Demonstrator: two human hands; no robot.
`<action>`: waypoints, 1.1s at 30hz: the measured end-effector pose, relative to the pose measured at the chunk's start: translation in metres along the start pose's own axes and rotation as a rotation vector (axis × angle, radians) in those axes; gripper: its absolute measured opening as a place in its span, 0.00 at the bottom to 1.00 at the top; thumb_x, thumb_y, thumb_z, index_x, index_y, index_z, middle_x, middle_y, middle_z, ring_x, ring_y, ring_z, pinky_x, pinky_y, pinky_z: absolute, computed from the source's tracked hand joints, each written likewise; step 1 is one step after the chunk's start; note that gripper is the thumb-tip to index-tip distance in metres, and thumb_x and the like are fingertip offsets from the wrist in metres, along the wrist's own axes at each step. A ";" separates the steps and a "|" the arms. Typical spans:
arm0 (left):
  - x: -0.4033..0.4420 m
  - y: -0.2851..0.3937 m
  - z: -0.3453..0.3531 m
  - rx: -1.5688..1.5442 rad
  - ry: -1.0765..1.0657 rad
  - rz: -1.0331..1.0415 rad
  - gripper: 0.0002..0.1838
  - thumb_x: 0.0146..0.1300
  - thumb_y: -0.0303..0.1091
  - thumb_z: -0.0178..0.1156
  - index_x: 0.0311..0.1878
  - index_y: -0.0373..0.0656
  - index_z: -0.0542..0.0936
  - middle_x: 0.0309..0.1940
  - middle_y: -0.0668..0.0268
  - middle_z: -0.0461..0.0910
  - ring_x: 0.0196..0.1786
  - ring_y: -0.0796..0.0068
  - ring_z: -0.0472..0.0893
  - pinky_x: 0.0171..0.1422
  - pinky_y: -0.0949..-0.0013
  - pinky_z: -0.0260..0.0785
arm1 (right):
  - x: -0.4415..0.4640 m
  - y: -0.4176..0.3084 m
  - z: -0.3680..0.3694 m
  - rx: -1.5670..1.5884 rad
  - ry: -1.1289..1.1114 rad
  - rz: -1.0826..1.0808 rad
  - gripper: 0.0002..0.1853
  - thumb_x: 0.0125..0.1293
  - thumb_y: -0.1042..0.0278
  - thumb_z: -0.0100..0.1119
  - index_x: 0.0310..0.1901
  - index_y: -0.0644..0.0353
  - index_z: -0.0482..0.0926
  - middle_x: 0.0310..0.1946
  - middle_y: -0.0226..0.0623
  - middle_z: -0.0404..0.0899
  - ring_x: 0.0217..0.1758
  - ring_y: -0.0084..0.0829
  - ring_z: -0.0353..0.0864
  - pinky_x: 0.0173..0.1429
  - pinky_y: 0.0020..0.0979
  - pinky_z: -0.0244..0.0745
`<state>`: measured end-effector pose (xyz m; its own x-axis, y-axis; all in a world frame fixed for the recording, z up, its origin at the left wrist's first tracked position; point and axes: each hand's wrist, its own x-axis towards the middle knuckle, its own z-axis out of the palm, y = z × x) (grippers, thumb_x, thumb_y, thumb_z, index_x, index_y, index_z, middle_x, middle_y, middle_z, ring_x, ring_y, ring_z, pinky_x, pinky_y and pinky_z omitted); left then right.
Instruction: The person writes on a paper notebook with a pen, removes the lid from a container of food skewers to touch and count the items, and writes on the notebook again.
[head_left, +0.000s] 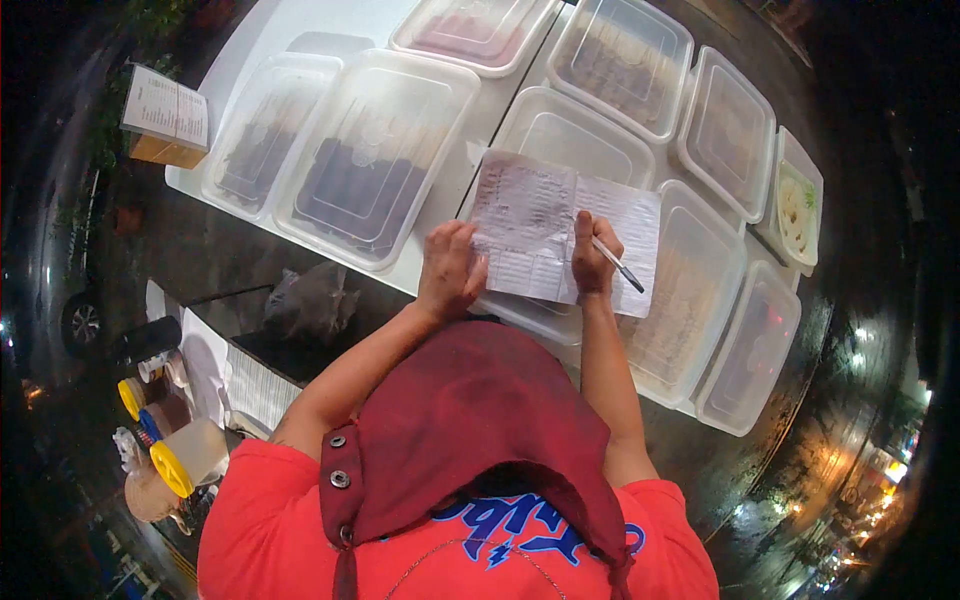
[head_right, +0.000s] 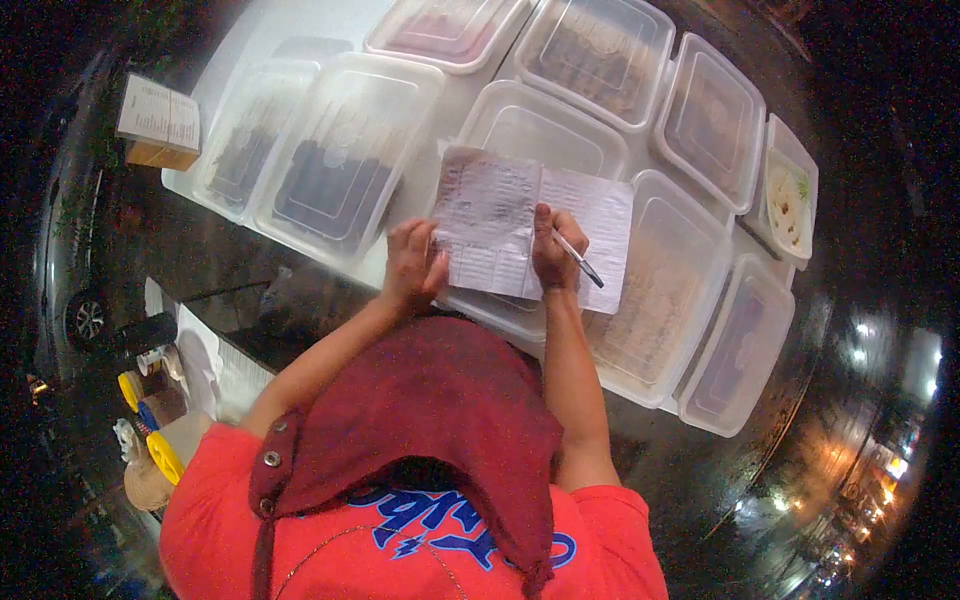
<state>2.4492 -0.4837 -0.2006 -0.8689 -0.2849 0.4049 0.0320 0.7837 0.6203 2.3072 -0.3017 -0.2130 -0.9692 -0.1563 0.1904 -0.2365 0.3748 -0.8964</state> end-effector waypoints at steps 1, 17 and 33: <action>0.000 -0.001 0.000 -0.020 0.010 -0.020 0.23 0.56 0.30 0.56 0.56 0.35 0.69 0.52 0.50 0.68 0.57 0.51 0.66 0.64 0.54 0.58 | 0.000 0.002 0.000 -0.003 -0.008 -0.002 0.28 0.70 0.48 0.53 0.19 0.65 0.67 0.15 0.34 0.62 0.22 0.24 0.59 0.27 0.32 0.58; -0.005 -0.013 0.009 -0.206 0.065 -0.105 0.24 0.54 0.16 0.45 0.57 0.35 0.66 0.51 0.47 0.67 0.56 0.48 0.67 0.57 0.59 0.64 | 0.002 0.012 0.000 -0.047 -0.053 -0.066 0.25 0.71 0.51 0.51 0.27 0.68 0.77 0.21 0.38 0.75 0.26 0.24 0.70 0.32 0.29 0.66; -0.006 -0.016 0.012 -0.167 0.085 -0.092 0.23 0.54 0.15 0.45 0.55 0.34 0.68 0.49 0.47 0.68 0.55 0.47 0.68 0.60 0.57 0.62 | 0.002 0.006 -0.001 -0.054 -0.058 -0.059 0.24 0.71 0.51 0.51 0.28 0.68 0.77 0.20 0.40 0.73 0.25 0.27 0.69 0.32 0.31 0.65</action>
<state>2.4476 -0.4879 -0.2206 -0.8273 -0.4021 0.3922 0.0421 0.6518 0.7572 2.3040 -0.2990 -0.2180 -0.9483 -0.2317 0.2172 -0.2979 0.4121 -0.8611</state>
